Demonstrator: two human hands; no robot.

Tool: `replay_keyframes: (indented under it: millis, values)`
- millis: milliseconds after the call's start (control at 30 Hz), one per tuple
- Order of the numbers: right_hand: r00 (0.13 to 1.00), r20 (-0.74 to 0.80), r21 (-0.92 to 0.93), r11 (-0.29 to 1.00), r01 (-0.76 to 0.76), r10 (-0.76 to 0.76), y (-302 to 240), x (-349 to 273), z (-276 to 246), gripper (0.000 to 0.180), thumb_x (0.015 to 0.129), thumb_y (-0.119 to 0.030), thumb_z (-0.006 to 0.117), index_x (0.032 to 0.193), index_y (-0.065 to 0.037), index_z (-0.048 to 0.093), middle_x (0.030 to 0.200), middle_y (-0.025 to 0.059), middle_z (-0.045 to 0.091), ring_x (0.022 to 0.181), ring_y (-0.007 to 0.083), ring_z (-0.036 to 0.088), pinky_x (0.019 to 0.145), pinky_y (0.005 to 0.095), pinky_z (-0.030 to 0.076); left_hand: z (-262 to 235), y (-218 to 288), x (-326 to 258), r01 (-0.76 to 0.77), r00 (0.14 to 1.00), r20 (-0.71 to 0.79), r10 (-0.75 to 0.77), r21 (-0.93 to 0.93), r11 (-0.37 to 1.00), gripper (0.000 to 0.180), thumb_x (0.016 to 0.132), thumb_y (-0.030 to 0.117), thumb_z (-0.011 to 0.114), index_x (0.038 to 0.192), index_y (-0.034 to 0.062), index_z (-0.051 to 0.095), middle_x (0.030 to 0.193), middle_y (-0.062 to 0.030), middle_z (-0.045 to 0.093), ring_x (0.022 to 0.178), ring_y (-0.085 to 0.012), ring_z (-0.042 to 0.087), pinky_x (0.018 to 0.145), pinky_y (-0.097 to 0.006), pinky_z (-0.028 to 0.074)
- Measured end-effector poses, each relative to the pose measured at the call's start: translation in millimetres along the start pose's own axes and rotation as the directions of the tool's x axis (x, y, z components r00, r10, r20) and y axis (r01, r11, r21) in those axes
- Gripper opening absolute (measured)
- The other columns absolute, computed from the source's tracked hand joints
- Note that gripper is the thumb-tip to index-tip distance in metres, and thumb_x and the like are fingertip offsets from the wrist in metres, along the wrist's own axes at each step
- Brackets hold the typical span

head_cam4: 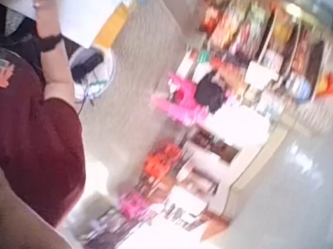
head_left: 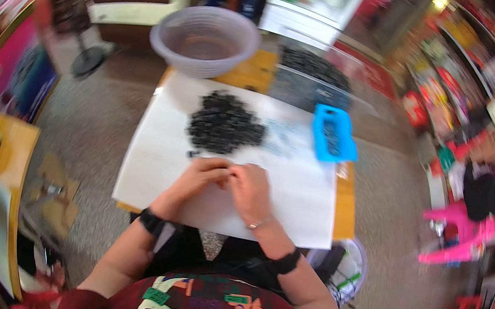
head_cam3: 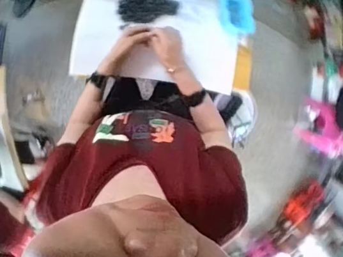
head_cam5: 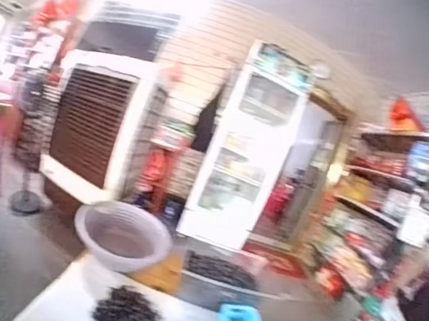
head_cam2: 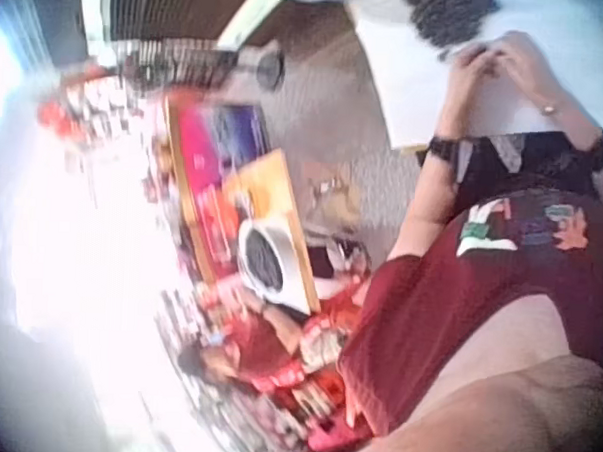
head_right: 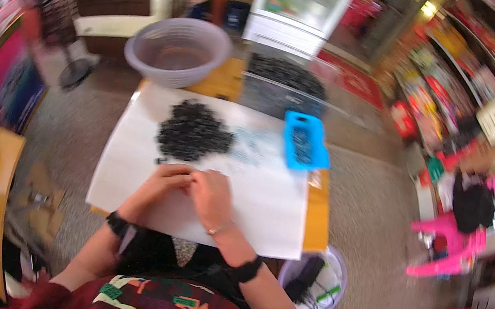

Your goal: Sorting small black plastic or rubber components on a table into various containers.

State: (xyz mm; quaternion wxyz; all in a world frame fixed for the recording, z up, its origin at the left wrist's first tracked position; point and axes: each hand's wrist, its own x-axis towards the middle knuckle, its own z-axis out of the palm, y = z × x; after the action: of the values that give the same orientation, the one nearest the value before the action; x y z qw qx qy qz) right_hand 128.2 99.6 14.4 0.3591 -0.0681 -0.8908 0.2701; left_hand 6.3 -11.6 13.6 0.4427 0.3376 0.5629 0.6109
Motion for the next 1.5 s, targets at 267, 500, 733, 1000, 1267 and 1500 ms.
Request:
replay_keyframes:
  millis: [267, 500, 733, 1000, 1267, 1500]
  values:
    - [0.991, -0.067, 0.057, 0.992, -0.114, 0.117, 1.6, -6.5, -6.2, 0.015, 0.078, -0.004, 0.053, 0.092, -0.006, 0.052, 0.087, 0.0122, 0.056, 0.085, 0.0327, 0.052, 0.078, 0.0428, 0.04, 18.1, -11.6, 13.6, -0.088, 0.995, -0.056, 0.087, -0.01, 0.996, 0.023, 0.095, 0.015, 0.048, 0.102, -0.0019, 0.062, 0.08, 0.0005, 0.058, 0.07, -0.007, 0.051, 0.064, -0.021, 0.043]
    - [0.981, -0.148, 0.03, 0.992, -0.126, 0.129, -10.8, -4.0, 18.9, 0.02, 0.077, -0.003, 0.053, 0.097, -0.005, 0.053, 0.092, 0.0132, 0.057, 0.088, 0.0324, 0.053, 0.077, 0.0417, 0.04, 11.2, -19.0, 8.0, -0.121, 0.978, -0.168, 0.126, 0.039, 0.992, 0.022, 0.096, 0.017, 0.046, 0.102, 0.0003, 0.06, 0.076, 0.003, 0.054, 0.066, -0.0041, 0.045, 0.058, -0.019, 0.037]
    - [0.982, -0.101, 0.033, 0.987, -0.156, 0.158, -9.9, -2.2, 3.7, 0.013, 0.076, -0.004, 0.055, 0.088, -0.005, 0.058, 0.082, 0.0125, 0.059, 0.08, 0.0331, 0.055, 0.073, 0.0431, 0.042, 16.4, -18.4, 7.9, -0.132, 0.984, -0.111, 0.141, 0.086, 0.988, 0.025, 0.096, 0.021, 0.048, 0.103, 0.0002, 0.059, 0.08, -0.0006, 0.058, 0.068, -0.0082, 0.051, 0.062, -0.023, 0.043]
    - [0.991, -0.035, 0.046, 0.991, -0.127, 0.128, -7.5, 57.2, -3.4, 0.011, 0.081, -0.011, 0.061, 0.09, -0.004, 0.058, 0.077, 0.0089, 0.057, 0.069, 0.0227, 0.056, 0.064, 0.0338, 0.045, 7.5, -18.5, 6.8, -0.159, 0.971, -0.185, 0.149, -0.041, 0.986, 0.025, 0.094, 0.017, 0.047, 0.106, -0.0001, 0.06, 0.08, -0.0012, 0.056, 0.067, -0.0085, 0.05, 0.062, -0.022, 0.043]
    - [0.589, 0.176, 0.354, 0.507, -0.786, 0.789, 52.1, 238.1, 42.4, 0.044, 0.079, -0.027, 0.07, 0.11, 0.0, 0.052, 0.087, 0.012, 0.062, 0.059, 0.0211, 0.061, 0.051, 0.031, 0.052, 13.3, -13.5, 7.0, -0.105, 0.979, -0.159, 0.127, 0.14, 0.985, 0.023, 0.093, 0.019, 0.044, 0.094, 0.002, 0.06, 0.076, -0.0023, 0.054, 0.066, -0.01, 0.05, 0.061, -0.024, 0.042]
    - [0.455, 0.42, 0.683, 0.057, -0.728, 0.785, 112.6, 265.3, 109.0, 0.023, 0.081, -0.013, 0.061, 0.098, 0.0, 0.053, 0.09, 0.0159, 0.059, 0.069, 0.0295, 0.062, 0.052, 0.0388, 0.057, 20.2, -11.5, 9.7, -0.045, 0.98, -0.185, 0.07, 0.134, 0.99, 0.023, 0.091, 0.018, 0.045, 0.094, 0.0012, 0.061, 0.075, -0.0071, 0.056, 0.07, -0.0145, 0.053, 0.066, -0.028, 0.044]
